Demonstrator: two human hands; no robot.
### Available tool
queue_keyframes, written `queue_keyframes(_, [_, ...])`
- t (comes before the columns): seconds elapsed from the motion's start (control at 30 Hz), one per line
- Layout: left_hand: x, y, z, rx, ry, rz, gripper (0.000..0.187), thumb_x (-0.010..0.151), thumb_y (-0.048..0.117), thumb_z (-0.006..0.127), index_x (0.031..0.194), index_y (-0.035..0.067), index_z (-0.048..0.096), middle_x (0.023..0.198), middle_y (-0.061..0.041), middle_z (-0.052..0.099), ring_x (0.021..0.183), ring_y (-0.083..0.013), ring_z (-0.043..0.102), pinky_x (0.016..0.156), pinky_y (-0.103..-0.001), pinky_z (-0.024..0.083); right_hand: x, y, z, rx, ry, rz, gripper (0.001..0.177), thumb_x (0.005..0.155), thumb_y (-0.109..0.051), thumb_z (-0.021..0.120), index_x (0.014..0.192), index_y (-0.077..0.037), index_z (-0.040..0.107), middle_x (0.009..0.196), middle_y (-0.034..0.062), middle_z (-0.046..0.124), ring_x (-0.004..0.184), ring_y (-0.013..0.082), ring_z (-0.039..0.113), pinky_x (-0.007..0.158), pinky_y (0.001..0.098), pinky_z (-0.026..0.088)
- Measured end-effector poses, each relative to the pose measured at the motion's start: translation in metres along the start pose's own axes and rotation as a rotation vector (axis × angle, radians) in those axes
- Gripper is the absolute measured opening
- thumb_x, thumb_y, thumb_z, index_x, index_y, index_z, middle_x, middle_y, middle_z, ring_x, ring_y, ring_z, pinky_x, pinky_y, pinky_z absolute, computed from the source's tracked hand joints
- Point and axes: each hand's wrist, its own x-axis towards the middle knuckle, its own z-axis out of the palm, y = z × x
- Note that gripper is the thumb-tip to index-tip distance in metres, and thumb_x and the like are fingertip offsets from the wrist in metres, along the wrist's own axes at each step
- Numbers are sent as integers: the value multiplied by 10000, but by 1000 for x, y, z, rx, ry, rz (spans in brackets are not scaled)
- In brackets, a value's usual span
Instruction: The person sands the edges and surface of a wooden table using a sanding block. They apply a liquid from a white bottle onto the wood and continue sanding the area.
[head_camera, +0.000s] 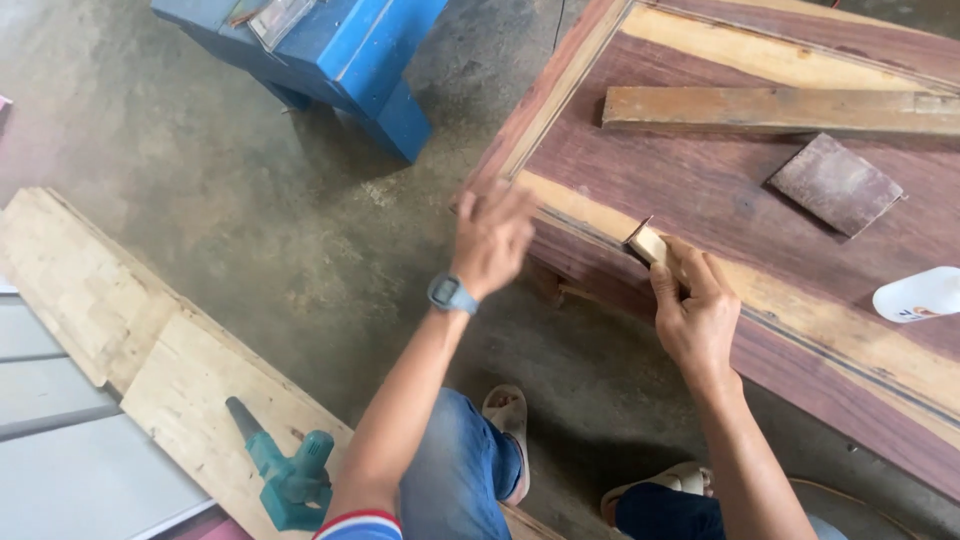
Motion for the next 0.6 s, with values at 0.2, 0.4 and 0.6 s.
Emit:
queue_keyframes(0.2, [13, -23, -1, 34, -90, -207, 458, 1011, 265, 544, 1464, 206, 580, 1553, -87, 512, 1463, -338, 423, 1139, -699, 237, -1, 21, -10, 267, 41, 168, 252, 1092, -95, 671, 1328, -8, 685, 1002, 212, 617, 965, 399, 676, 830, 502, 538])
queue_keyframes(0.4, [-8, 44, 1, -173, -86, 102, 401, 1091, 417, 410, 1435, 327, 597, 1551, 10, 523, 1496, -248, 397, 1193, -613, 242, 4, 30, -13, 575, 21, 304, 228, 1129, -111, 564, 1319, -32, 662, 714, 96, 602, 657, 158, 606, 620, 275, 509])
queue_keyframes(0.6, [21, 8, -23, -106, -73, -553, 479, 1082, 342, 494, 1557, 311, 444, 1640, -167, 340, 1516, -438, 271, 1150, -739, 206, 16, 6, -41, 567, -195, 286, 645, 982, -24, 658, 1576, -45, 406, 1241, 316, 564, 1103, 337, 551, 893, 530, 493])
